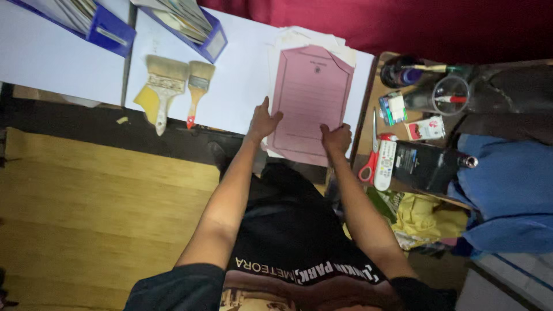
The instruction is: The person uses a paintbrush to dust off sheets of paper and a notebook on a cluttered table. They then sort the papers and notebooks into blue plastic baskets, stacking them neatly.
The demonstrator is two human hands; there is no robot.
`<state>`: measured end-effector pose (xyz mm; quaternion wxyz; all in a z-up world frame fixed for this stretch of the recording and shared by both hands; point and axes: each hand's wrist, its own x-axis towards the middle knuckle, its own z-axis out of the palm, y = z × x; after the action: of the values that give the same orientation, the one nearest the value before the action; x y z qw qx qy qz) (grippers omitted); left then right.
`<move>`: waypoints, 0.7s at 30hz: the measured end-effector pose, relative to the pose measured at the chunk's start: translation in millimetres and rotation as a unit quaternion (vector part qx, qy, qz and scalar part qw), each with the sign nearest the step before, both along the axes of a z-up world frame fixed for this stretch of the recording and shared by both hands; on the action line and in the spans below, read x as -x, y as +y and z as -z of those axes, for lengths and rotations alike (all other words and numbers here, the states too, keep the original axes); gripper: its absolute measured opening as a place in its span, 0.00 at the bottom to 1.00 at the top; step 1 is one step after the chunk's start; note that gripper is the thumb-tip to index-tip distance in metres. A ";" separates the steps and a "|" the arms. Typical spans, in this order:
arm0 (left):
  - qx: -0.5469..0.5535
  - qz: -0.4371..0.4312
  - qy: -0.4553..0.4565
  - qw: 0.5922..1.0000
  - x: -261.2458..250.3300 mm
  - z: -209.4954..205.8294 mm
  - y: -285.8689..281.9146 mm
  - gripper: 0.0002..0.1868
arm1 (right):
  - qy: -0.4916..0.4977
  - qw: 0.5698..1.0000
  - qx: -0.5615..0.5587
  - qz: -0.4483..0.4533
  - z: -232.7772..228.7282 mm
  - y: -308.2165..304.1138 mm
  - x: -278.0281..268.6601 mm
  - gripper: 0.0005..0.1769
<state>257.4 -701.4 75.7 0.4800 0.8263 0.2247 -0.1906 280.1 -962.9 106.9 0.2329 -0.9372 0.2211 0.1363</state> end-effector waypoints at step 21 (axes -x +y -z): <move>0.008 -0.315 -0.395 0.863 39.8 -169.1 360.1 0.11 | -0.198 0.870 -0.402 -0.206 -151.7 491.4 20.3 0.20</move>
<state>217.6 -341.2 244.8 0.5697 0.7134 0.2635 0.3114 259.8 -471.5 258.6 0.5946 -0.7945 -0.1016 0.0699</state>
